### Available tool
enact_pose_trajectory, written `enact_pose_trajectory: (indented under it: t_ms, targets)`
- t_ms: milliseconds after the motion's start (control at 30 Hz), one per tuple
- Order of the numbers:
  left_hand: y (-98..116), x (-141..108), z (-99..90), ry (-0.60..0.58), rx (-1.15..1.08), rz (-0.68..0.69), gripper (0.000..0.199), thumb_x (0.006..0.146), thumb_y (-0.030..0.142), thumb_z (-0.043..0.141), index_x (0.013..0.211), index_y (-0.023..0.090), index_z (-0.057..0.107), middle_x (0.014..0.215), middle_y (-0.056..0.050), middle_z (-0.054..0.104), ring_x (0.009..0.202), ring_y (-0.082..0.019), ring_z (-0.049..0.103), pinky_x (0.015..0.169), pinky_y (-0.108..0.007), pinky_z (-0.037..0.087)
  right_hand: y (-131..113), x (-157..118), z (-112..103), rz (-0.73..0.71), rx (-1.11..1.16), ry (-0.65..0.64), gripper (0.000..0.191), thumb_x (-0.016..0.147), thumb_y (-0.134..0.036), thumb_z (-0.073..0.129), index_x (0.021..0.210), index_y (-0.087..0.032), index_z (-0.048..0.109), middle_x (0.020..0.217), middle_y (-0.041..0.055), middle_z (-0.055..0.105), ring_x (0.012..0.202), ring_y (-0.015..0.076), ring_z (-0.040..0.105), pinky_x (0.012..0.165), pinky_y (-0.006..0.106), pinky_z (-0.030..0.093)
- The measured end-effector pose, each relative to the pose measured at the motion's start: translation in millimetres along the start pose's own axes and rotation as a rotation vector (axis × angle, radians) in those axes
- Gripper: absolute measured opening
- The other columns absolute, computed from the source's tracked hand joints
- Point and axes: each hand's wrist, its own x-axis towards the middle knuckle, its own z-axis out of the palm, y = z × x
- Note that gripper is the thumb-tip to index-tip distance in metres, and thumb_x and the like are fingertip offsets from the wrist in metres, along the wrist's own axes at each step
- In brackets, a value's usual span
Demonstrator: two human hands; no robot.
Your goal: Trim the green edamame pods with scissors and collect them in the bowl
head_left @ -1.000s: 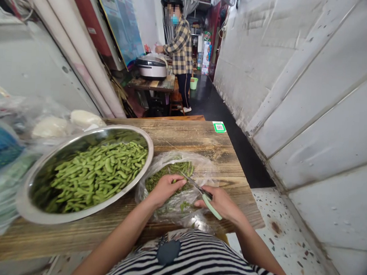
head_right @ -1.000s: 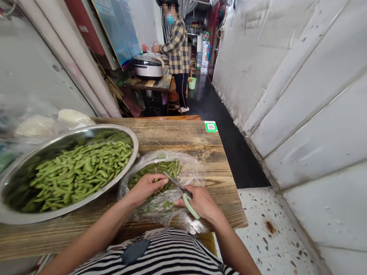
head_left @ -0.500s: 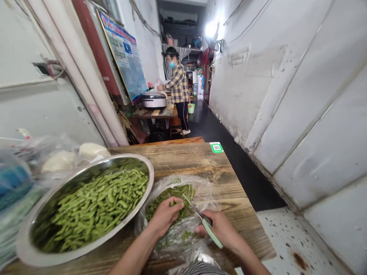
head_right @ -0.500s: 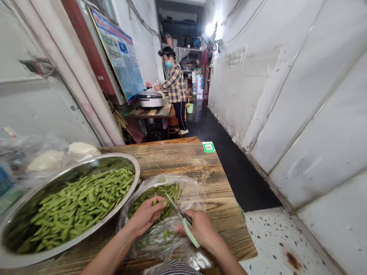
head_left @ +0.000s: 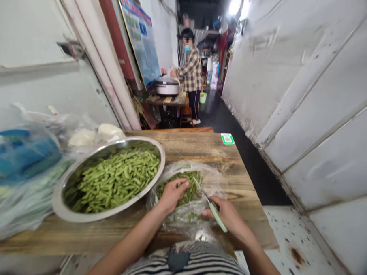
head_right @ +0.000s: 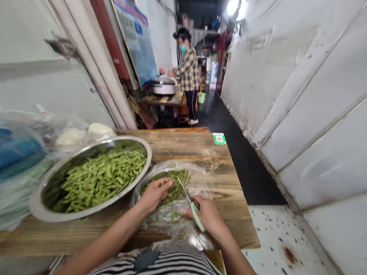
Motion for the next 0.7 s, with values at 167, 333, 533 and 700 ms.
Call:
enact_pose_trajectory:
  t_ms: [167,333,533,700]
  targets:
    - [1,-4,-2.6,-0.033,0.101,-0.015,0.050,0.058,0.046,0.077,0.088,0.008,0.065,0.046,0.011,0.035,0.039,-0.002,0.021,0.041,-0.019,0.013,-9,-1,-6,-0.003,-0.063,-0.053,0.036,0.076,-0.050,0.062,0.087,-0.016,0.063,0.070,-0.0003,0.060,0.063,0.0146,0.051,0.060,0.022,0.035]
    - [-2,-9,-1.4,0.021,0.280,0.092,0.037,0.063,0.042,0.072,0.083,0.011,0.072,0.051,0.002,0.056,0.046,-0.010,0.042,0.046,-0.021,0.030,-7,-2,-5,-0.003,-0.083,-0.084,0.039,0.074,-0.050,0.062,0.091,-0.016,0.064,0.075,0.0025,0.066,0.068,0.0190,0.058,0.063,0.024,0.040]
    - [-7,-1,2.5,0.021,0.424,0.196,0.025,0.068,0.030,0.065,0.082,0.012,0.075,0.077,-0.006,0.072,0.073,-0.019,0.059,0.073,-0.029,0.043,18,13,-2,0.080,-0.150,-0.096,0.065,0.068,-0.058,0.062,0.116,-0.015,0.062,0.103,0.0107,0.071,0.097,0.0297,0.064,0.082,0.030,0.047]
    - [-17,6,4.5,0.023,0.397,0.141,0.025,0.064,0.028,0.068,0.081,0.011,0.076,0.075,-0.004,0.071,0.071,-0.017,0.057,0.073,-0.028,0.042,32,20,0,-0.001,-0.175,-0.031,0.056,0.068,-0.059,0.058,0.106,-0.018,0.068,0.106,0.0111,0.071,0.105,0.0304,0.063,0.087,0.028,0.047]
